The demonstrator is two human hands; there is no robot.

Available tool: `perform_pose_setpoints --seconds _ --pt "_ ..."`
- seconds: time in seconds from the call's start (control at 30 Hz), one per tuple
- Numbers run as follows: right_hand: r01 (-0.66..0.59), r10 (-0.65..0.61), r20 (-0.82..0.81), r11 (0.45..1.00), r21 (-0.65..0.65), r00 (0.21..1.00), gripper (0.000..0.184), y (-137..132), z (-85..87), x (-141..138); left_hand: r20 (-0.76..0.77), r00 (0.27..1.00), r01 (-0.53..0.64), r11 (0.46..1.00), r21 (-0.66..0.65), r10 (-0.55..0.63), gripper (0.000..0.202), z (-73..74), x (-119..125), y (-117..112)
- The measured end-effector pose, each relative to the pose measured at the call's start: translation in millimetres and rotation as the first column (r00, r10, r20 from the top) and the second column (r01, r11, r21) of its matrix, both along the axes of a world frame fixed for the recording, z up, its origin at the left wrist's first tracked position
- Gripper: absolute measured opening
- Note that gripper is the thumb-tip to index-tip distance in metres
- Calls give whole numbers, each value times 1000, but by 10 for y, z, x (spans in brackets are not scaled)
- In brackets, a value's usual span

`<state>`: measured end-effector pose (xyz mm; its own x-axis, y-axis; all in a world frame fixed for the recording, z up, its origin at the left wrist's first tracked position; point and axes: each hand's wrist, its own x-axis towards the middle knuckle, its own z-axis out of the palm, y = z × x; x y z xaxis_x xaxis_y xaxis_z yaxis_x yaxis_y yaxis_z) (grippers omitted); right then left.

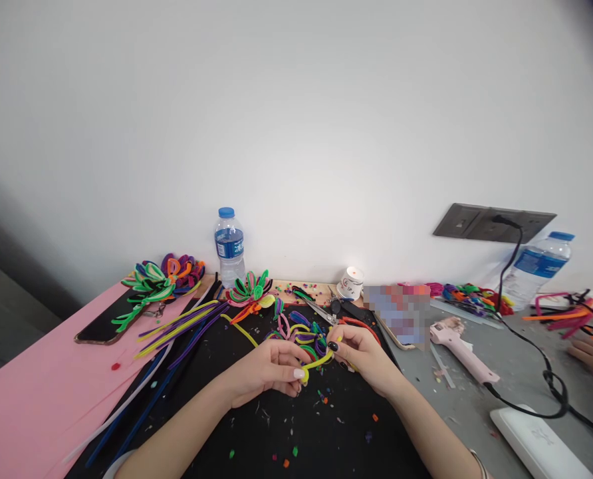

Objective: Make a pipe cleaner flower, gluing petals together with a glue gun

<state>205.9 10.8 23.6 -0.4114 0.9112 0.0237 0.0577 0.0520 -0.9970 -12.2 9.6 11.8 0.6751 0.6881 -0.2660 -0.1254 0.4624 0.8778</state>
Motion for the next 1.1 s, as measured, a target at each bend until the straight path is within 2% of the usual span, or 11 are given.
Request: perform_pose_setpoints --seconds 0.27,0.47,0.73,1.1 --pt "4 -4 7 1000 7 1000 17 -2 -15 -4 -13 1000 -8 1000 5 8 23 -10 19 -23" --pt "8 -8 5 1000 5 1000 17 -11 -4 -5 -46 989 -138 990 18 139 23 -59 37 -9" --pt "15 -16 20 1000 14 1000 18 -10 -16 -15 12 956 -292 956 14 292 19 -108 50 18" --pt "6 -6 25 999 -35 1000 20 -38 -7 -70 111 915 -383 921 -67 388 17 -58 69 -5"
